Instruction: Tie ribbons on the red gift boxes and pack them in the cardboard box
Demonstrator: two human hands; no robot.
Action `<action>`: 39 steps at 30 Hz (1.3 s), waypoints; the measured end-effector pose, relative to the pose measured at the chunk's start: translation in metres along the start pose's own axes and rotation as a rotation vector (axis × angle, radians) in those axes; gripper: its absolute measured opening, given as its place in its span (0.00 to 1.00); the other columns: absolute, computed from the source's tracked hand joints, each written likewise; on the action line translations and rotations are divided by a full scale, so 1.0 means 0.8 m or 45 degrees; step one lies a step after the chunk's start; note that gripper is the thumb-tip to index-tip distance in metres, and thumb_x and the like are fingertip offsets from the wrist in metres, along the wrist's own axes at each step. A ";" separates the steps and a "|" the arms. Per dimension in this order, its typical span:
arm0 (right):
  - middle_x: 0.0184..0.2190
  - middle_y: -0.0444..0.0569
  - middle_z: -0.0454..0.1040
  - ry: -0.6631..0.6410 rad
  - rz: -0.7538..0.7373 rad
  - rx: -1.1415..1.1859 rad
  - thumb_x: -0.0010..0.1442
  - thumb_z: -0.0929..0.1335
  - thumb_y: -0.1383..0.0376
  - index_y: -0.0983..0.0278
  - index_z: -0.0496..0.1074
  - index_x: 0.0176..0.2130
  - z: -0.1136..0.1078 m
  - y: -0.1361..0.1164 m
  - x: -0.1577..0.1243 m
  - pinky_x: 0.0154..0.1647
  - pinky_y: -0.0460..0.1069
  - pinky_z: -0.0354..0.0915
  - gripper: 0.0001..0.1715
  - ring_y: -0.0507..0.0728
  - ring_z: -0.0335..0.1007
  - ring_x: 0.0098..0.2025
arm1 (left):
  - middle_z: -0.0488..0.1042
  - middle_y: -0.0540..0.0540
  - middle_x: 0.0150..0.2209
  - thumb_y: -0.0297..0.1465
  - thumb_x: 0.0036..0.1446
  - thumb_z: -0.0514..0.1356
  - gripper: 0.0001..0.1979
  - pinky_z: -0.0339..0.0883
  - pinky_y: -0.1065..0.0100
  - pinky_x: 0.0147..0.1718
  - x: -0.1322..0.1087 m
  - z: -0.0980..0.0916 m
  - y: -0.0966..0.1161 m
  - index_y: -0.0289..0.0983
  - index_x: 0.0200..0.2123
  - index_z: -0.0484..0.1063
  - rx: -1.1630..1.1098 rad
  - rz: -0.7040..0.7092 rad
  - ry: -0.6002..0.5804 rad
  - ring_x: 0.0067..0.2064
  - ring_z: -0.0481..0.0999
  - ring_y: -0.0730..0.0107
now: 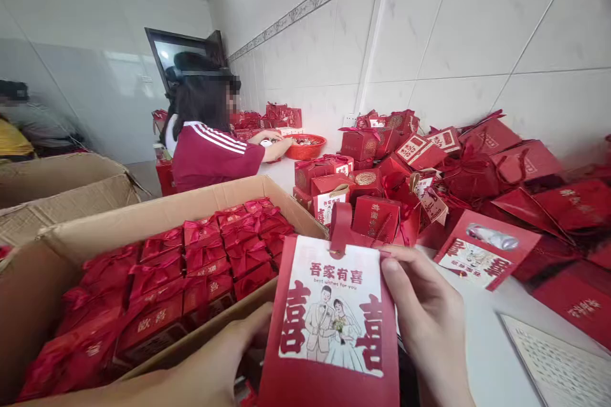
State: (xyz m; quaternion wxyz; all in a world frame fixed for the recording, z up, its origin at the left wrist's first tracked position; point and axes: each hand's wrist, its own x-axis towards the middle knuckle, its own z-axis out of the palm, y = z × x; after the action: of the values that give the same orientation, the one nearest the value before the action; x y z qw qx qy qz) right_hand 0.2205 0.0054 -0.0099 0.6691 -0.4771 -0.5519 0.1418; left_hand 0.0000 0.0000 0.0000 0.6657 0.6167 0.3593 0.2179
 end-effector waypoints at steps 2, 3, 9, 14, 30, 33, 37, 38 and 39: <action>0.26 0.41 0.74 -0.031 0.024 -0.003 0.58 0.66 0.59 0.59 0.73 0.31 0.000 0.000 0.002 0.24 0.38 0.65 0.08 0.48 0.69 0.26 | 0.65 0.44 0.57 0.41 0.41 0.68 0.41 0.59 0.53 0.54 -0.004 0.000 0.000 0.47 0.58 0.56 -0.007 0.025 -0.050 0.54 0.67 0.54; 0.27 0.41 0.74 -0.041 0.038 0.001 0.58 0.65 0.58 0.59 0.73 0.32 0.000 0.001 0.003 0.25 0.39 0.65 0.09 0.48 0.70 0.26 | 0.66 0.43 0.56 0.42 0.40 0.68 0.40 0.61 0.54 0.54 -0.005 -0.001 0.000 0.46 0.57 0.58 -0.037 0.027 -0.061 0.54 0.68 0.54; 0.31 0.48 0.75 -0.041 0.160 0.043 0.60 0.60 0.49 0.61 0.71 0.43 -0.005 0.027 0.014 0.36 0.48 0.69 0.23 0.54 0.71 0.33 | 0.78 0.44 0.28 0.47 0.47 0.61 0.23 0.70 0.74 0.21 0.006 -0.047 0.005 0.34 0.37 0.73 -0.546 -0.061 0.133 0.29 0.77 0.66; 0.29 0.49 0.75 -0.079 0.357 -0.076 0.56 0.60 0.43 0.62 0.72 0.39 -0.012 0.047 0.026 0.38 0.52 0.67 0.29 0.57 0.71 0.33 | 0.76 0.47 0.28 0.42 0.56 0.54 0.18 0.68 0.77 0.15 0.038 -0.111 0.018 0.36 0.43 0.70 -0.725 0.068 0.672 0.24 0.76 0.70; 0.29 0.48 0.75 -0.414 0.452 -0.359 0.53 0.58 0.40 0.60 0.70 0.38 -0.010 0.071 0.035 0.35 0.48 0.68 0.31 0.57 0.72 0.33 | 0.77 0.47 0.31 0.37 0.58 0.53 0.16 0.66 0.82 0.12 0.091 -0.184 -0.002 0.41 0.48 0.67 -1.101 0.033 0.930 0.29 0.78 0.69; 0.27 0.48 0.74 -0.444 0.460 -0.392 0.53 0.57 0.40 0.60 0.70 0.37 -0.010 0.070 0.036 0.34 0.47 0.68 0.31 0.57 0.72 0.33 | 0.77 0.47 0.32 0.39 0.58 0.53 0.16 0.68 0.82 0.13 0.092 -0.186 -0.005 0.40 0.48 0.67 -1.058 0.011 0.932 0.31 0.79 0.66; 0.28 0.48 0.75 -0.477 0.468 -0.408 0.53 0.58 0.40 0.60 0.69 0.38 -0.008 0.071 0.036 0.34 0.47 0.68 0.31 0.57 0.73 0.33 | 0.77 0.47 0.32 0.41 0.59 0.51 0.17 0.68 0.81 0.13 0.088 -0.181 -0.006 0.39 0.47 0.67 -0.931 -0.027 0.930 0.32 0.79 0.64; 0.28 0.48 0.75 -0.482 0.469 -0.405 0.53 0.58 0.40 0.60 0.69 0.38 -0.007 0.072 0.037 0.34 0.47 0.68 0.31 0.57 0.73 0.33 | 0.77 0.46 0.33 0.41 0.59 0.50 0.17 0.69 0.81 0.13 0.087 -0.178 -0.006 0.39 0.47 0.67 -0.900 -0.028 0.918 0.32 0.80 0.63; 0.29 0.48 0.75 -0.485 0.470 -0.402 0.54 0.58 0.40 0.60 0.69 0.38 -0.007 0.072 0.037 0.34 0.47 0.68 0.30 0.57 0.73 0.33 | 0.77 0.46 0.33 0.41 0.59 0.51 0.17 0.69 0.80 0.13 0.086 -0.176 -0.005 0.39 0.47 0.67 -0.877 -0.033 0.909 0.32 0.80 0.62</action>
State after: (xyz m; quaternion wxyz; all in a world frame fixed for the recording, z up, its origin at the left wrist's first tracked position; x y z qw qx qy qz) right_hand 0.2550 0.0530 -0.0377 0.4341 -0.6321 -0.5867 0.2604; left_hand -0.0615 0.1435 -0.0159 0.6688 0.2435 0.4796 0.5133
